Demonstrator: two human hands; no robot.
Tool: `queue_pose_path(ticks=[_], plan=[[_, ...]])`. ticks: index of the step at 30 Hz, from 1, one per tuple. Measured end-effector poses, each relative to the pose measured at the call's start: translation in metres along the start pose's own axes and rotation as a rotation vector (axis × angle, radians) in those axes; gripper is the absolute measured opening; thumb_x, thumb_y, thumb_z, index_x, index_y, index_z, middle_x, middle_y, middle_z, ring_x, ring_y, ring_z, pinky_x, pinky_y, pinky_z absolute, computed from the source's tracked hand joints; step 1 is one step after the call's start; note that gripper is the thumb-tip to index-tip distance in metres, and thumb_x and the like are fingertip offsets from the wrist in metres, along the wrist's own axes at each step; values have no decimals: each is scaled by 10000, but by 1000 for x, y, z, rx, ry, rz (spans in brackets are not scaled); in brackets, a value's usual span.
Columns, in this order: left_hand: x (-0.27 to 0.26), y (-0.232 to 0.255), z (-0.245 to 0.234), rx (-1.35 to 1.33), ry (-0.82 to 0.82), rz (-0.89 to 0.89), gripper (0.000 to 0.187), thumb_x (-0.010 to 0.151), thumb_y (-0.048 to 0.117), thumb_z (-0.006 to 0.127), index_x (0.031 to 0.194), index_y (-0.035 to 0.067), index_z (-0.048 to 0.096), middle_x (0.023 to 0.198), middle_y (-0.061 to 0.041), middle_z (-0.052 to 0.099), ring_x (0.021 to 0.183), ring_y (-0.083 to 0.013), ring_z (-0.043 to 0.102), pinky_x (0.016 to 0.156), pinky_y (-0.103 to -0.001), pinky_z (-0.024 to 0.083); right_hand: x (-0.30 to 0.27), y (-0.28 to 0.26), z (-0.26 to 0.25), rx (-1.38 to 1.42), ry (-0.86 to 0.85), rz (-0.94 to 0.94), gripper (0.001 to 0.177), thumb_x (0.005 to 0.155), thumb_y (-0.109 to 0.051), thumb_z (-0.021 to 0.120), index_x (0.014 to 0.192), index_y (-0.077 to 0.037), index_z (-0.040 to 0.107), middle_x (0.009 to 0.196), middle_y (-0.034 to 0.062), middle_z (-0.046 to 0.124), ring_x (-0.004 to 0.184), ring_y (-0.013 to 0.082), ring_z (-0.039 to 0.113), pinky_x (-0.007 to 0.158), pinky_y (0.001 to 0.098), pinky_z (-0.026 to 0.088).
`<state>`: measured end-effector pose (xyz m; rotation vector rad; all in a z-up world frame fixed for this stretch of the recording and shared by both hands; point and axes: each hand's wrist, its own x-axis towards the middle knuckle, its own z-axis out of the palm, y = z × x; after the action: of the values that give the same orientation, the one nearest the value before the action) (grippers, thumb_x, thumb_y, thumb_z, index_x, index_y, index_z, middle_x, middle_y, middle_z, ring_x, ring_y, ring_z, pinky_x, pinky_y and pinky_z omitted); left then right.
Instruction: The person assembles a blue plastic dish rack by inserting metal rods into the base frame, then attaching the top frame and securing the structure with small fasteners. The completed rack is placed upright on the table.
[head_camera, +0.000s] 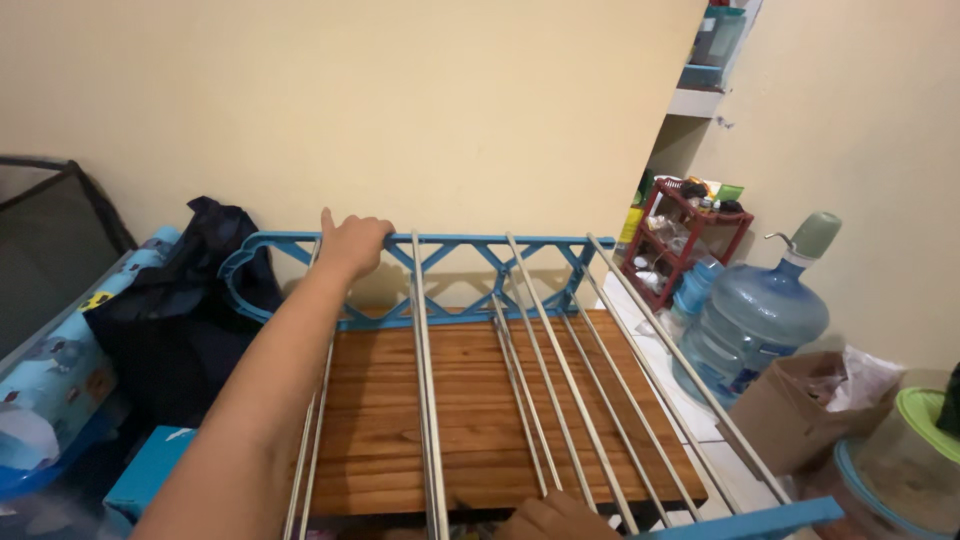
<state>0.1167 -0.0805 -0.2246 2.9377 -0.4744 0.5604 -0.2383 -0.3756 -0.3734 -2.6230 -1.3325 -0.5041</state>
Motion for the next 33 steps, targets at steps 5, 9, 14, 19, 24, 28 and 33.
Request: queue_pose_path(ticks=[5,9,14,19,24,28,33], plan=[[-34,38,-64,82,94,158,548,912,28,564,1428,205,524,1452,-45,561,1365,-264,486,1150,-782,-27,15,-22,-59,216,-256,284,251,875,-198,737,1125,-180,735,986,85,679,1002,312,638,857,482,449],[-100,69,-171,-61,248,377,492,883,227,689,1352,129,576,1439,-87,546,1367,-279,456,1116,-757,63,36,-62,-111,179,-202,391,342,855,-284,786,1181,-236,693,1122,52,668,1055,292,616,884,483,405],[-281,62,-260,-337,427,507,257,1010,209,633,1218,61,658,1171,-115,718,1119,-328,666,937,-459,499,42,-87,-134,116,168,392,471,753,-259,818,1193,-168,679,1149,107,697,1119,357,630,906,511,408],[-434,16,-207,-632,362,152,356,947,221,651,1278,91,662,1026,-59,774,971,-131,706,886,-318,581,-41,-38,-161,-239,741,438,397,785,-37,709,1155,15,575,1183,227,648,1111,365,647,974,455,503],[-466,-10,-70,-786,51,-310,369,949,228,652,1285,76,649,1059,-80,755,996,-155,694,898,-334,571,-153,39,-116,-147,882,985,418,800,-70,727,1184,1,579,1158,211,654,1066,341,642,930,439,504],[-446,-5,12,-818,-35,-398,380,951,234,652,1290,63,638,1086,-98,740,1015,-175,684,908,-346,562,-194,66,-20,54,866,1144,435,812,-97,741,1208,-10,582,1138,198,658,1031,322,638,895,425,505],[-436,16,62,-846,-58,-424,395,954,241,653,1297,48,625,1120,-119,720,1039,-200,672,920,-361,552,-211,71,57,145,850,1180,458,827,-131,759,1237,-24,585,1113,183,663,986,298,633,851,409,506]])
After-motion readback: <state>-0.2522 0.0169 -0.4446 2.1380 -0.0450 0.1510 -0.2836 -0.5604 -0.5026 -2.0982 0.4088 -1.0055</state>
